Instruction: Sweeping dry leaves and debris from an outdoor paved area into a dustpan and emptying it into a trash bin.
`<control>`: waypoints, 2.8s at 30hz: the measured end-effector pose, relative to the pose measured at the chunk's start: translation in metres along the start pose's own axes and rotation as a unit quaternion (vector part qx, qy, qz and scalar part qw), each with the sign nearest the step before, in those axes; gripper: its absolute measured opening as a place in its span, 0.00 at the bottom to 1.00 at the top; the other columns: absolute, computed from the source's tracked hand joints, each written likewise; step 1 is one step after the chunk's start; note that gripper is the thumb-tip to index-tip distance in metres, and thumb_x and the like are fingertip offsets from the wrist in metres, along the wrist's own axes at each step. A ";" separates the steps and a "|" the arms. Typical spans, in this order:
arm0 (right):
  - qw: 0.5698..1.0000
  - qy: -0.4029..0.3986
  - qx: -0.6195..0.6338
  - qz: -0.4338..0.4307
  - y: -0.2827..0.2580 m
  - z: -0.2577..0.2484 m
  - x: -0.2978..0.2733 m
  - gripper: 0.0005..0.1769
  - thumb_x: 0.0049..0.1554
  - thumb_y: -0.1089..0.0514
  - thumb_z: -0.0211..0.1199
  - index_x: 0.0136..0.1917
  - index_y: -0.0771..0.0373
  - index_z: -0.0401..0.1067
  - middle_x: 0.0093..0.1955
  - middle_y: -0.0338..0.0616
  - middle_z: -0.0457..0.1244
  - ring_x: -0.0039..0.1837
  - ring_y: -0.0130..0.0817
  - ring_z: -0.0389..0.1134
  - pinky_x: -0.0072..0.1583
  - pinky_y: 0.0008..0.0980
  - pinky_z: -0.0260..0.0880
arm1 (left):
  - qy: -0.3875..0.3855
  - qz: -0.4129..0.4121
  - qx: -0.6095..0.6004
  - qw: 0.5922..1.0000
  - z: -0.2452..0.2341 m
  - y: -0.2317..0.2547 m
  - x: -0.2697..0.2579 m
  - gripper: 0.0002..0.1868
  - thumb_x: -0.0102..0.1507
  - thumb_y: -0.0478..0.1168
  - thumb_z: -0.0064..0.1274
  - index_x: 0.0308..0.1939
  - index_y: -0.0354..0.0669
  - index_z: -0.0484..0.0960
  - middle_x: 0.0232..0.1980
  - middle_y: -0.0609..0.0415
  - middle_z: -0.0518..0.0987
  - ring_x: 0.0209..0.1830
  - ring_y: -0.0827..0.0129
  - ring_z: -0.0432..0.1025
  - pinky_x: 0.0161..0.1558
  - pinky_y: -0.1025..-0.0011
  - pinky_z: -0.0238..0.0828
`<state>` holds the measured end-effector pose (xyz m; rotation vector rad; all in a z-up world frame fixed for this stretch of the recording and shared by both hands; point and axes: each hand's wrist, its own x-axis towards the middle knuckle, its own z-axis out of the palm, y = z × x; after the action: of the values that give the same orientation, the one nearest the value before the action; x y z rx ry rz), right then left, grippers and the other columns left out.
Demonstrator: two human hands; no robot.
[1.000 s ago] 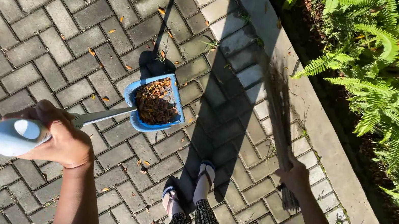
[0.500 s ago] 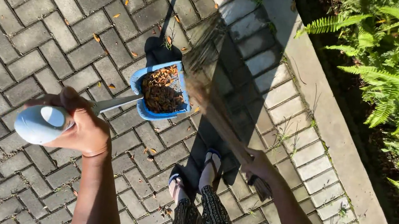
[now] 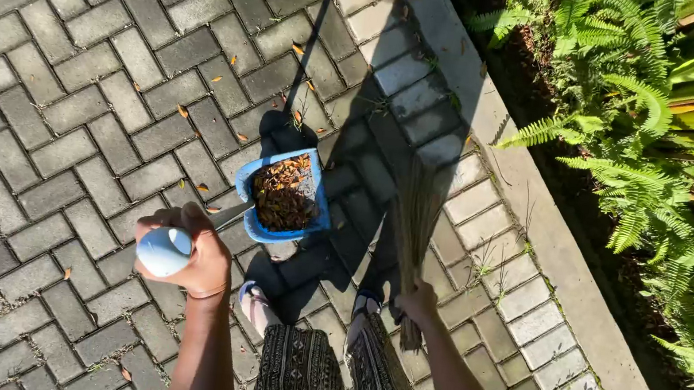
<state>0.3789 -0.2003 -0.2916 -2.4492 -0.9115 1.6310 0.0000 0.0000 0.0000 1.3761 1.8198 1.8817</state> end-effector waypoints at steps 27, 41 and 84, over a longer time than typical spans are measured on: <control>0.976 -0.045 0.176 -0.118 -0.071 0.288 -0.267 0.56 0.41 0.68 0.80 0.77 0.65 0.53 0.54 0.49 0.70 0.44 0.29 0.78 0.46 0.29 0.81 | -0.162 0.030 -0.104 0.981 -0.172 -0.086 0.149 0.12 0.73 0.34 0.47 0.38 0.38 0.61 0.24 0.54 0.68 0.18 0.69 0.66 0.24 0.71 0.70; 0.959 -0.179 0.190 0.111 -0.128 0.258 -0.238 0.55 0.45 0.70 0.73 0.80 0.66 0.50 0.45 0.55 0.73 0.37 0.36 0.75 0.41 0.31 0.79 | -0.090 0.076 0.026 0.993 -0.162 -0.091 0.154 0.14 0.70 0.37 0.53 0.33 0.39 0.68 0.28 0.50 0.73 0.23 0.69 0.69 0.29 0.73 0.68; 0.976 -0.109 0.168 0.091 -0.212 -0.020 -0.021 0.55 0.45 0.70 0.67 0.81 0.57 0.47 0.43 0.60 0.71 0.30 0.37 0.69 0.32 0.35 0.76 | 0.003 -0.020 -0.136 0.990 0.082 -0.134 0.268 0.10 0.79 0.25 0.42 0.51 0.38 0.57 0.26 0.51 0.66 0.16 0.69 0.59 0.26 0.71 0.60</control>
<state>0.2981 -0.0310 -0.1891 -2.2083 -0.3917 1.9558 -0.1516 0.2708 -0.0032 1.2316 1.5106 2.0240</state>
